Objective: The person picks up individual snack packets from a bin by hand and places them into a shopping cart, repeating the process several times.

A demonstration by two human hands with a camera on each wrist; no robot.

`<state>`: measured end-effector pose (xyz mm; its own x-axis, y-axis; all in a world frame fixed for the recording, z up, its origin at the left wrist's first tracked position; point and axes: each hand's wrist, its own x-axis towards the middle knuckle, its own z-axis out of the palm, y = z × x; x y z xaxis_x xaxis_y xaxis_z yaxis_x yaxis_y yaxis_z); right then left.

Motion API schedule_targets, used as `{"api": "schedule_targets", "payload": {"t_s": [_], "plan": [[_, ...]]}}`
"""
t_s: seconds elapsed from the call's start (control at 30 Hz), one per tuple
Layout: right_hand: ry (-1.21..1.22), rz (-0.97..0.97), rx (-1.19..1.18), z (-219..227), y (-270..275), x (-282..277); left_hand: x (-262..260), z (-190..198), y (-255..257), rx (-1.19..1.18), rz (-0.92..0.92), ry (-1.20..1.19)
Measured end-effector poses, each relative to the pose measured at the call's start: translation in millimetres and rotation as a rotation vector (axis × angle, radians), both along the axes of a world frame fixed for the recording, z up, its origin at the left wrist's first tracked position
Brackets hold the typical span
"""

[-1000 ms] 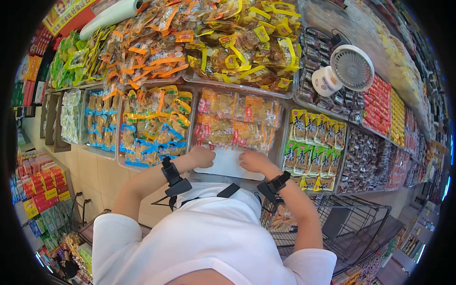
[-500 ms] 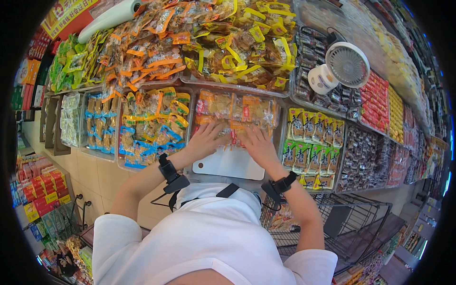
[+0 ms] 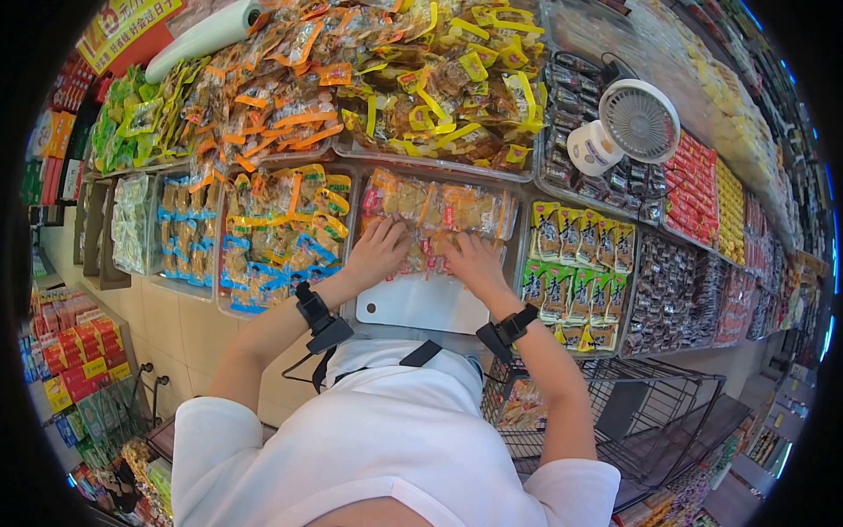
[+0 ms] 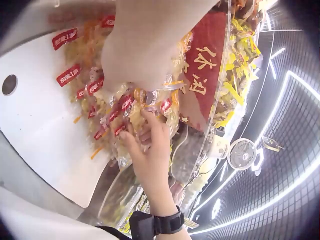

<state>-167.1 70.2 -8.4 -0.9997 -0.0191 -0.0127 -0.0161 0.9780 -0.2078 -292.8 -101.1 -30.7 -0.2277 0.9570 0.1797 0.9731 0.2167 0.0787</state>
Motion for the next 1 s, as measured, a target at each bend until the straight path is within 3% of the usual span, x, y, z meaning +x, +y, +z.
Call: {"api": "schedule_targets", "payload": {"t_s": [0.17, 0.23, 0.27, 0.33, 0.47, 0.77, 0.97, 1.0], "plan": [[0.028, 0.001, -0.086, 6.3, 0.5, 0.8, -0.1, 19.6, -2.4, 0.023, -0.028, -0.195], [0.209, 0.005, -0.005, 7.4, 4.3, 2.3, -0.8, 25.2, -0.6, 0.064, -0.078, -0.260], [0.208, 0.004, -0.005, 8.6, 6.0, 1.2, -2.6, 24.2, 2.8, 0.065, -0.078, -0.261], [0.295, -0.105, 0.137, 20.2, 9.6, -7.7, -10.0, 22.3, 13.3, 0.085, -0.022, -0.043], [0.227, -0.117, 0.156, 8.3, 26.1, -16.0, -23.4, 22.0, 21.2, 0.063, 0.052, 0.062], [0.210, -0.167, -0.041, 19.3, 27.4, -16.3, -25.1, 23.2, 28.5, 0.142, 0.129, -0.103], [0.269, -0.196, -0.045, 20.3, 19.0, 4.5, -13.0, 31.1, 20.5, 0.215, 0.060, -0.127], [0.140, -0.081, -0.092, 18.8, 15.9, 10.4, -8.1, 27.1, 15.6, 0.148, -0.061, -0.175]]}}
